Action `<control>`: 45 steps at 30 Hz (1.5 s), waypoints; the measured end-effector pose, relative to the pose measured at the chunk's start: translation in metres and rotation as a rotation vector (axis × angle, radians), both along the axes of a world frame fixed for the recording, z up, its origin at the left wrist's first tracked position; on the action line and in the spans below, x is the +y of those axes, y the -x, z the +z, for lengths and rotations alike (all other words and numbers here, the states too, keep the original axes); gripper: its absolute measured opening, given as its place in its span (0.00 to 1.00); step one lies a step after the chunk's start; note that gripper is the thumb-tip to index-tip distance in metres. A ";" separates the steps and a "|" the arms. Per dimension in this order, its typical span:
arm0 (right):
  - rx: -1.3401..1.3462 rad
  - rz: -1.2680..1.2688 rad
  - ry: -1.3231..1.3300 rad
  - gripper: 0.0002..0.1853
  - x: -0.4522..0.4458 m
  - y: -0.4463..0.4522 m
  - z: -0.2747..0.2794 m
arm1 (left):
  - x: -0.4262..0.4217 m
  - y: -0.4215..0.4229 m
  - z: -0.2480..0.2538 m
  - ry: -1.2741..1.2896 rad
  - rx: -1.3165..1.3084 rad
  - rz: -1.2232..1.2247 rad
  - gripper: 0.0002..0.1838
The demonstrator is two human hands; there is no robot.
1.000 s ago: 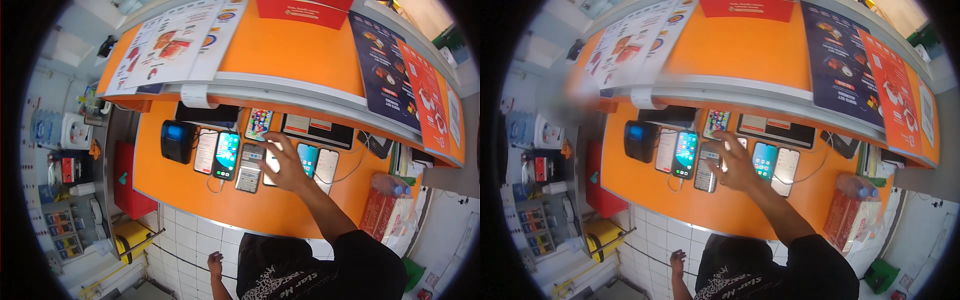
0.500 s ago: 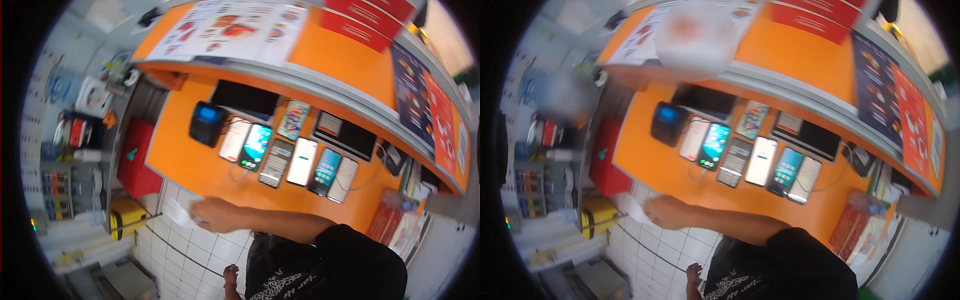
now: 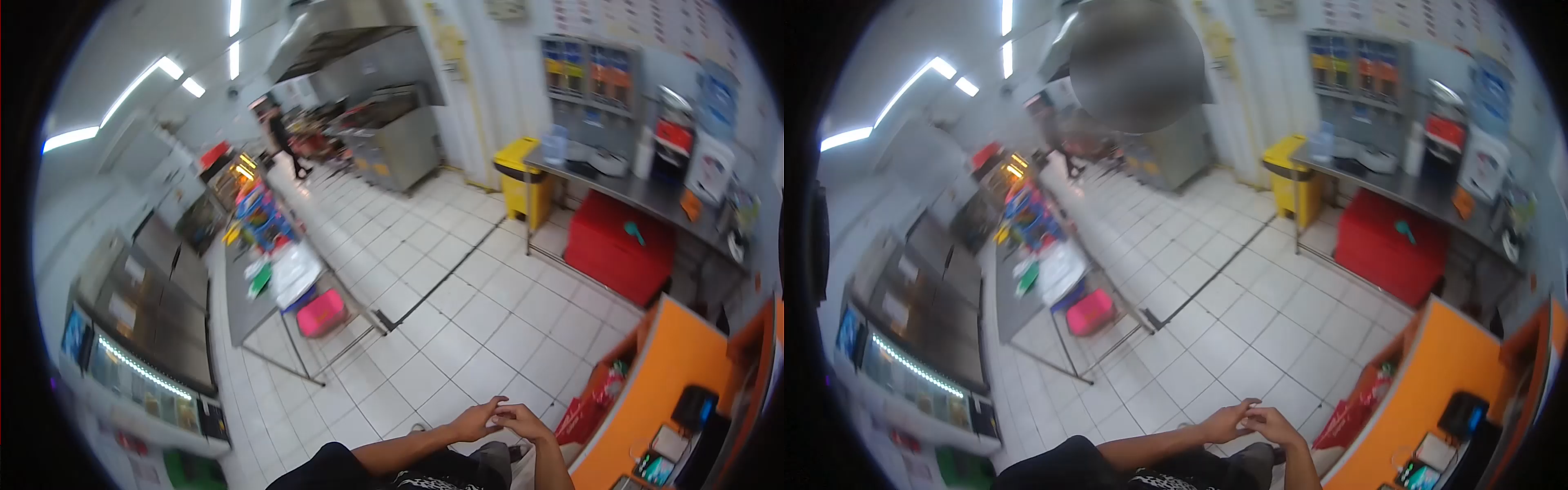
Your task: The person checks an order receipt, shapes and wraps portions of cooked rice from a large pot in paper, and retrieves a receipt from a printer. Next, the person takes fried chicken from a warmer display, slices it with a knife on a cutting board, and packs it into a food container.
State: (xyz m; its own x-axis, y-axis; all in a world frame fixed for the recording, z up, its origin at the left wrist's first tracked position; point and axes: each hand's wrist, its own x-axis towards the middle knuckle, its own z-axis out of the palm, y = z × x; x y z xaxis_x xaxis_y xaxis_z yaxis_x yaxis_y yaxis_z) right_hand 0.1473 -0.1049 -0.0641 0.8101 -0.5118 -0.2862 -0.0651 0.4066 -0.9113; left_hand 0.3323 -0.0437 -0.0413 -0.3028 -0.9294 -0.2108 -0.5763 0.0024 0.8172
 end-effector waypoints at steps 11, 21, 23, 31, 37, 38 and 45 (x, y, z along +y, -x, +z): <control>0.340 0.051 0.810 0.10 0.041 -0.324 0.015 | 0.135 -0.316 -0.114 0.161 0.033 0.665 0.17; 0.411 0.904 0.959 0.22 0.109 -0.500 -0.014 | 0.308 -0.482 -0.126 -0.239 0.060 1.822 0.37; 0.254 0.855 1.092 0.18 0.113 -0.533 -0.035 | 0.366 -0.474 -0.189 -0.578 0.057 1.995 0.45; 0.106 0.939 0.893 0.06 0.133 -0.694 -0.051 | 0.536 -0.281 -0.264 -0.902 -0.320 2.040 0.22; 0.032 1.172 0.702 0.08 0.182 -0.848 -0.054 | 0.470 -0.221 -0.195 -1.022 0.954 2.813 0.31; 0.036 1.170 0.713 0.08 0.200 -0.870 -0.060 | 0.462 -0.206 -0.221 -1.063 0.831 2.799 0.35; -0.033 1.406 1.114 0.13 0.390 -0.947 -0.087 | 0.536 -0.277 -0.266 -0.875 0.817 2.883 0.20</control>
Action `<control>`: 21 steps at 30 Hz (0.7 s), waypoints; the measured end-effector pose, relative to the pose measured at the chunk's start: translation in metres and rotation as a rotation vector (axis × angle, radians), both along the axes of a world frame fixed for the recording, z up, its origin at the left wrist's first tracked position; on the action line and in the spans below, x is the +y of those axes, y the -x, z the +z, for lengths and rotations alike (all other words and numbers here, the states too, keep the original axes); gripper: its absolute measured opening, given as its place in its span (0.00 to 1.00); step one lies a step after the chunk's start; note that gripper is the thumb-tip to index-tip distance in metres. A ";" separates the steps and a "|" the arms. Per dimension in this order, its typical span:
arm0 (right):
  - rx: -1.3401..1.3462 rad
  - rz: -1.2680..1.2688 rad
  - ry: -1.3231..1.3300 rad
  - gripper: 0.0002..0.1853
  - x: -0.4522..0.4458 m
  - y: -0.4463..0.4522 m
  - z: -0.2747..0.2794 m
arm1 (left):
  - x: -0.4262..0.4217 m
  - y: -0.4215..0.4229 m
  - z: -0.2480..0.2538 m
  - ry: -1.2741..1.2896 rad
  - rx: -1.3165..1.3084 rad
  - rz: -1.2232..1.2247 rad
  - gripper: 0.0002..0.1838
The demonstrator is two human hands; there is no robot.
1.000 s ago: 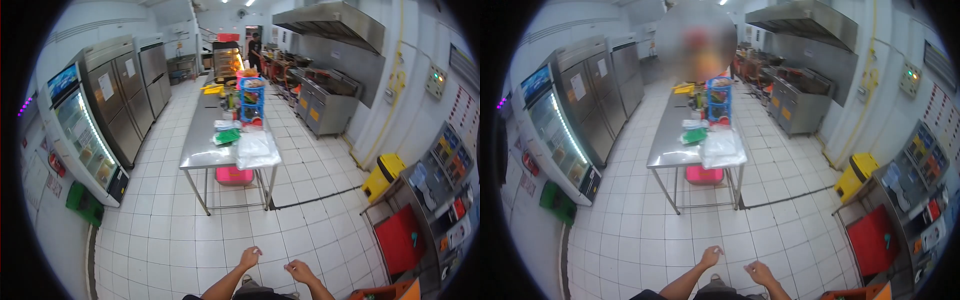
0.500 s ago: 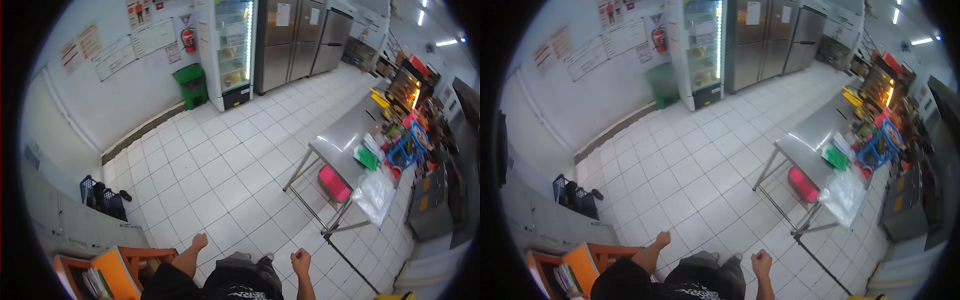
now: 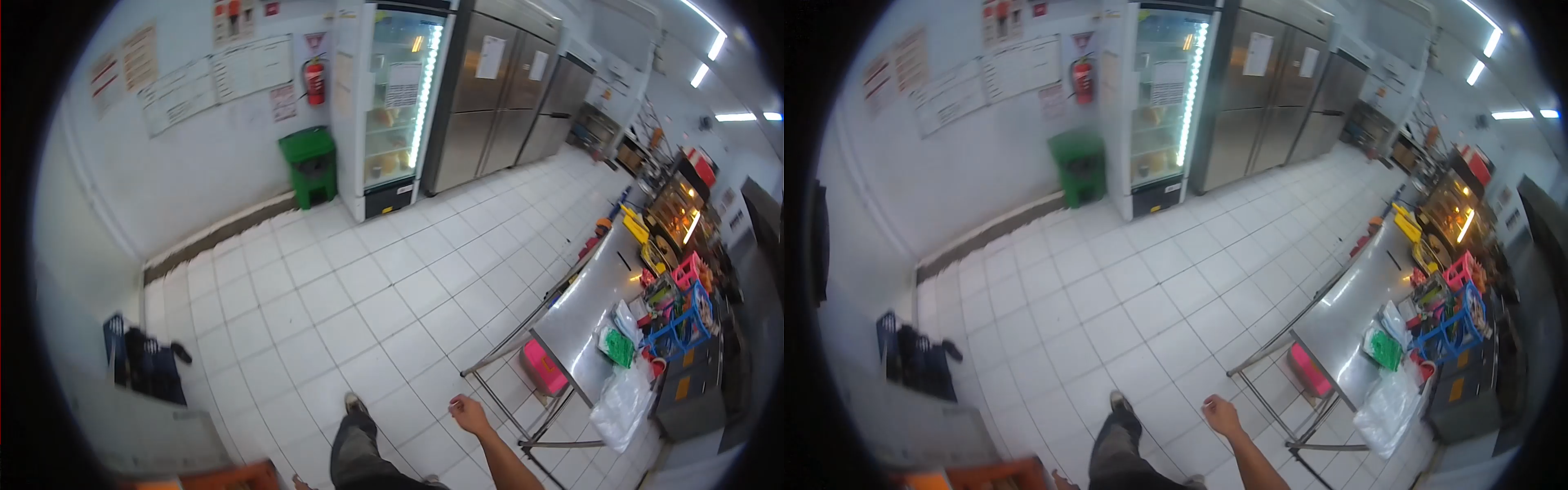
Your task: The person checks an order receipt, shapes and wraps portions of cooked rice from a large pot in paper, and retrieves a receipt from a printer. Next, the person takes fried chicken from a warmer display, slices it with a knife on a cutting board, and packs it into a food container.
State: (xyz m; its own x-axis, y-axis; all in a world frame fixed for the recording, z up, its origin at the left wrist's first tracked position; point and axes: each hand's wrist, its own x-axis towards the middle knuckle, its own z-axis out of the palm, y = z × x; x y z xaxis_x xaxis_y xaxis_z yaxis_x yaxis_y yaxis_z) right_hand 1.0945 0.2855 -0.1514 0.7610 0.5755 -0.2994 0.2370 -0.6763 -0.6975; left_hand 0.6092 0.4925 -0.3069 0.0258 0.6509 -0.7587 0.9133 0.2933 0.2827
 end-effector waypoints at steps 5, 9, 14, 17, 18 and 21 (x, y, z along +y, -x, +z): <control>0.120 0.369 0.172 0.23 0.155 -0.004 -0.008 | 0.196 -0.137 -0.026 -0.132 -0.271 -0.285 0.09; 0.429 0.216 -0.150 0.25 0.289 -0.039 0.022 | 0.351 -0.296 -0.057 -0.071 -0.901 -0.150 0.28; 1.186 -0.508 -0.848 0.32 0.448 -0.123 0.043 | 0.342 -0.554 0.155 0.074 -1.009 -0.479 0.31; 1.375 -0.511 -1.289 0.40 0.531 -0.198 0.089 | 0.379 -0.641 0.204 -0.592 -0.861 -0.675 0.31; 1.413 -0.419 -1.217 0.40 0.559 -0.223 0.101 | 0.414 -0.675 0.217 -0.595 -0.757 -0.638 0.32; 1.455 -0.268 -1.038 0.37 0.637 -0.275 0.088 | 0.528 -0.728 0.204 -0.788 -0.526 -0.627 0.35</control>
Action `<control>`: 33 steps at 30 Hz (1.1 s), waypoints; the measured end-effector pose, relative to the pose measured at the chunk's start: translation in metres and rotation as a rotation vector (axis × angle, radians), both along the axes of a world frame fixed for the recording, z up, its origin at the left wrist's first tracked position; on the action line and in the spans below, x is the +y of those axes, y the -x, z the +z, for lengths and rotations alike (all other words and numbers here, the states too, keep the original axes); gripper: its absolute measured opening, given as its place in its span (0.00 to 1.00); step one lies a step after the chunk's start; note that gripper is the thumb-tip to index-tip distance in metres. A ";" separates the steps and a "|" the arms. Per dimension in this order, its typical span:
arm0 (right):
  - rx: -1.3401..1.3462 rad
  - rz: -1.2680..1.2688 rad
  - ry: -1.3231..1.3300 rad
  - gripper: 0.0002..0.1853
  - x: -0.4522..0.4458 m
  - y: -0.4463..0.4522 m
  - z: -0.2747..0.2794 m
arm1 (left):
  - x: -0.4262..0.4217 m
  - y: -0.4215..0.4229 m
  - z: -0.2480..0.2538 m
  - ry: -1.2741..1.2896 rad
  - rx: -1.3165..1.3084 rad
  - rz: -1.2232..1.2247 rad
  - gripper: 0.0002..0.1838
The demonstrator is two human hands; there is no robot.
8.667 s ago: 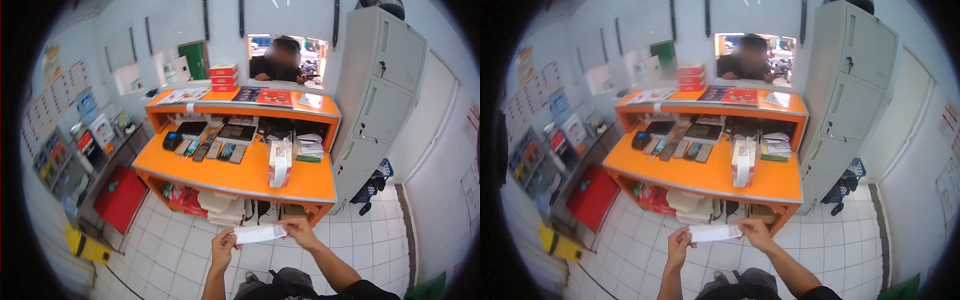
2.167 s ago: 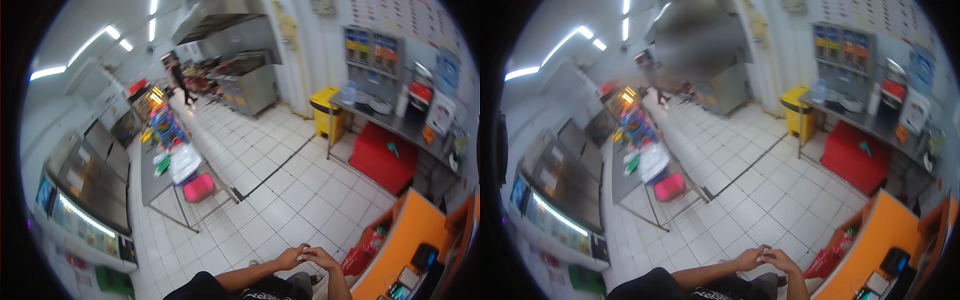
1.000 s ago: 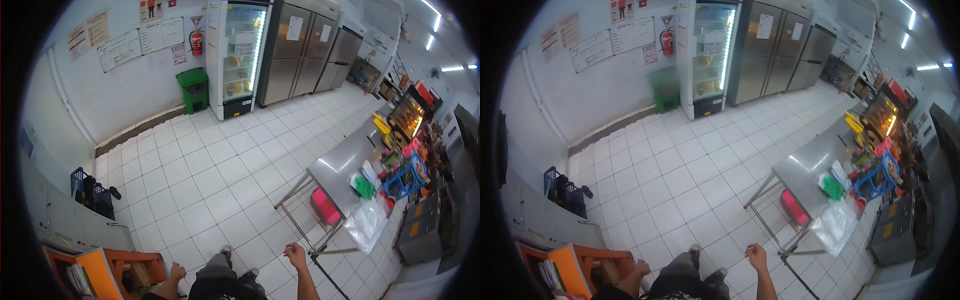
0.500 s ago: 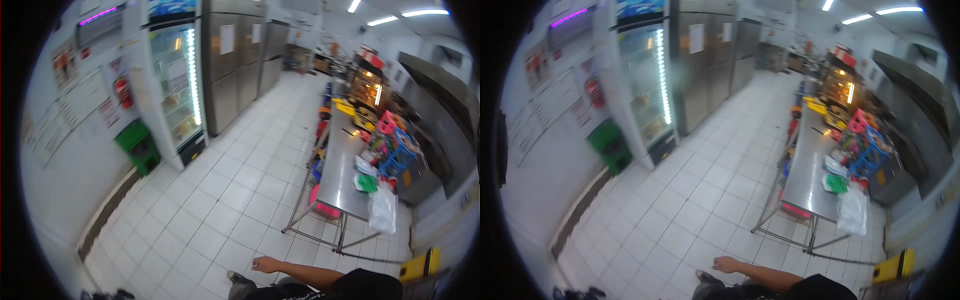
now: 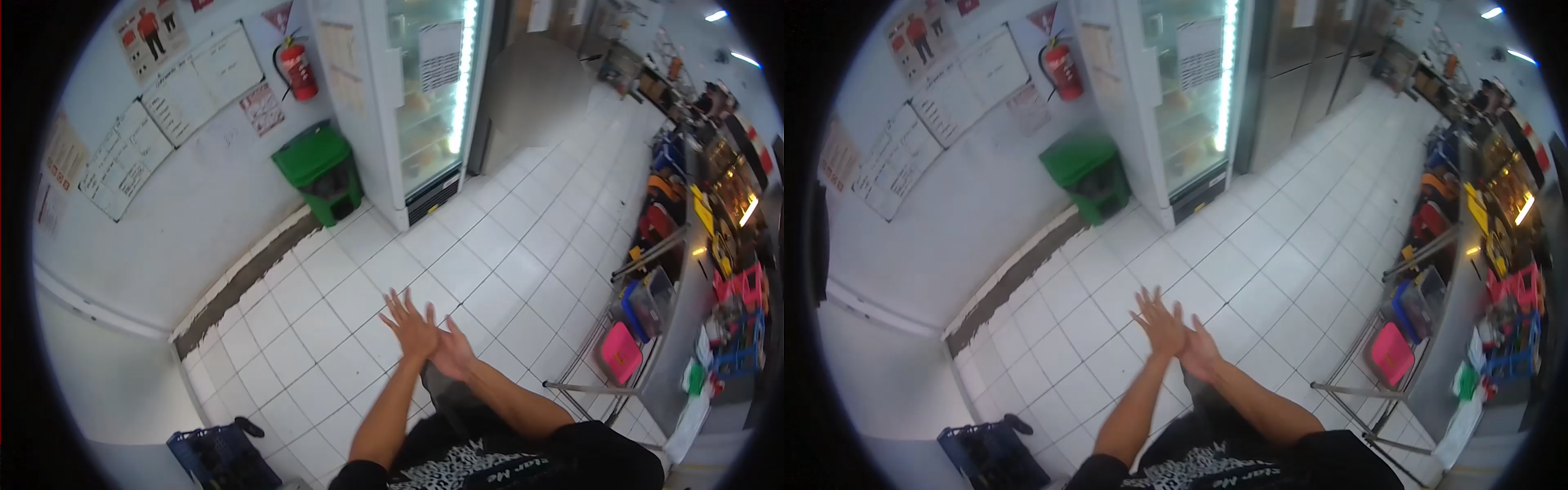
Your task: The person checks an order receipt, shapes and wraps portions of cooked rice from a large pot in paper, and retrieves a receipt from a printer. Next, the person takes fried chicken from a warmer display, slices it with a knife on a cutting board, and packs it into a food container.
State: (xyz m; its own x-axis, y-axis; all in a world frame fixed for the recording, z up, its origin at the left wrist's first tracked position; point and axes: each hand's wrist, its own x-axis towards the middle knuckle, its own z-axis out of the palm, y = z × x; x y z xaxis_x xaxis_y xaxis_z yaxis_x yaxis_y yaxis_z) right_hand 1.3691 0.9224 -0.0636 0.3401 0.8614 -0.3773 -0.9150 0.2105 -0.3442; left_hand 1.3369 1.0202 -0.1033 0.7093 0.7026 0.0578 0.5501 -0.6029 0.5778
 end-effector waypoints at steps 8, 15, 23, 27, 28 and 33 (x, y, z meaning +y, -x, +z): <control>-0.403 0.467 0.266 0.15 0.260 -0.082 -0.027 | 0.266 -0.002 -0.050 0.222 -0.286 0.670 0.26; -0.793 0.582 0.380 0.13 0.408 -0.240 -0.086 | 0.457 0.010 -0.155 0.550 0.097 0.678 0.25; -1.257 0.460 1.032 0.13 0.470 -0.383 -0.159 | 0.685 -0.353 -0.207 0.211 0.346 0.005 0.30; -1.163 0.417 1.238 0.14 0.500 -0.412 -0.125 | 0.745 -0.441 -0.239 0.396 0.606 -0.069 0.35; -1.086 0.402 1.320 0.15 0.506 -0.413 -0.119 | 0.753 -0.448 -0.247 0.450 0.659 -0.089 0.37; -1.010 0.279 1.212 0.23 0.576 -0.448 -0.123 | 0.773 -0.425 -0.244 0.563 0.537 -0.064 0.37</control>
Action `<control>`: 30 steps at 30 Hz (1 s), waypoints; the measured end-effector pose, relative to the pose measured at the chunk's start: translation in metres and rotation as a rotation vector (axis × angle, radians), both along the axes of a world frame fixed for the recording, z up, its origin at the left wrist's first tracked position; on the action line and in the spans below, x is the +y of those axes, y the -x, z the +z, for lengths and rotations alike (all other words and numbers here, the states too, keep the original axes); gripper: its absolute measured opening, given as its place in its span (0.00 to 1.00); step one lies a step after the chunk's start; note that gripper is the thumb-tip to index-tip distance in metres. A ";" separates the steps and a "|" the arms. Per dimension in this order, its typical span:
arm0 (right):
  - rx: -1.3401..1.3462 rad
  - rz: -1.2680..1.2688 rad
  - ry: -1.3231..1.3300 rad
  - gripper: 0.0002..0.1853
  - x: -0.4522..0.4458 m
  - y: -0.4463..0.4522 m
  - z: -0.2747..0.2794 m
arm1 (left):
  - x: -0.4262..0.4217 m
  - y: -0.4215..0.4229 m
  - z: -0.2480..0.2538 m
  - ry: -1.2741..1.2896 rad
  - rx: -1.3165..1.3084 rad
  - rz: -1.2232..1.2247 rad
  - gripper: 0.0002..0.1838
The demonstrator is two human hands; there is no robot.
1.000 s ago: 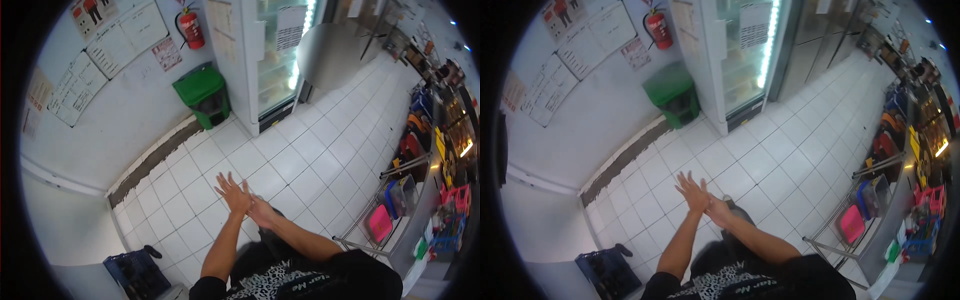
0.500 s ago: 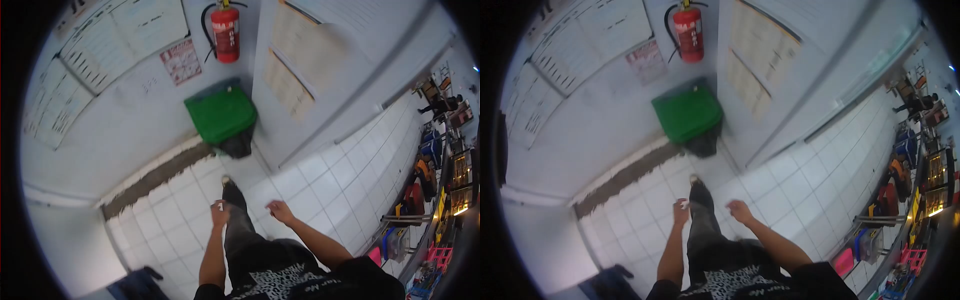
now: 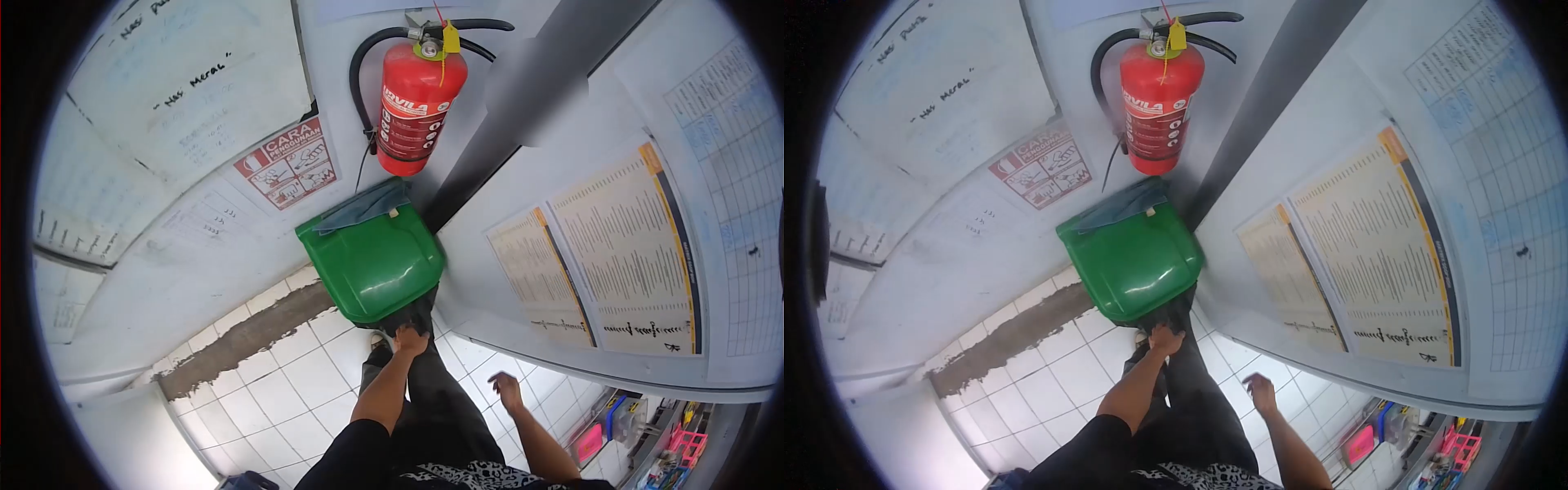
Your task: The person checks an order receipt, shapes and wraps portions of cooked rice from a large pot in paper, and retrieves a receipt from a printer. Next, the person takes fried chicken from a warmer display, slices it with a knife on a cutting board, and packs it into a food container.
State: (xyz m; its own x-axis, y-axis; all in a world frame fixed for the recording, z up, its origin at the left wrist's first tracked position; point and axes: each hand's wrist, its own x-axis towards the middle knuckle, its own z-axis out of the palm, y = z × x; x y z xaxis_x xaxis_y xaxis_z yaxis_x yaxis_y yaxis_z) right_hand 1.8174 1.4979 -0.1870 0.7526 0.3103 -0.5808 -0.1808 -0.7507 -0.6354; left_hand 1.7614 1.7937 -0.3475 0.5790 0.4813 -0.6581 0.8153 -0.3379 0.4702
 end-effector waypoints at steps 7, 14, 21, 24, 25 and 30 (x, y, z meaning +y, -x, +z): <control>-0.070 0.100 -0.163 0.15 0.115 -0.072 -0.019 | 0.005 -0.033 -0.010 0.168 0.173 -0.260 0.39; -0.393 0.360 -0.131 0.15 0.140 -0.096 -0.062 | 0.023 0.021 0.003 0.215 -0.241 0.075 0.39; -0.261 0.418 0.188 0.23 0.275 -0.085 -0.102 | 0.062 0.087 0.112 0.287 -0.562 0.235 0.29; -0.087 0.383 0.033 0.17 0.298 -0.080 -0.103 | 0.066 0.072 0.163 0.417 -0.600 0.479 0.26; -0.157 0.341 -0.041 0.16 0.291 -0.077 -0.100 | 0.070 0.075 0.166 0.380 -0.595 0.471 0.26; -0.505 0.057 -0.389 0.13 0.204 -0.062 0.004 | 0.074 0.078 0.168 0.354 -0.597 0.495 0.25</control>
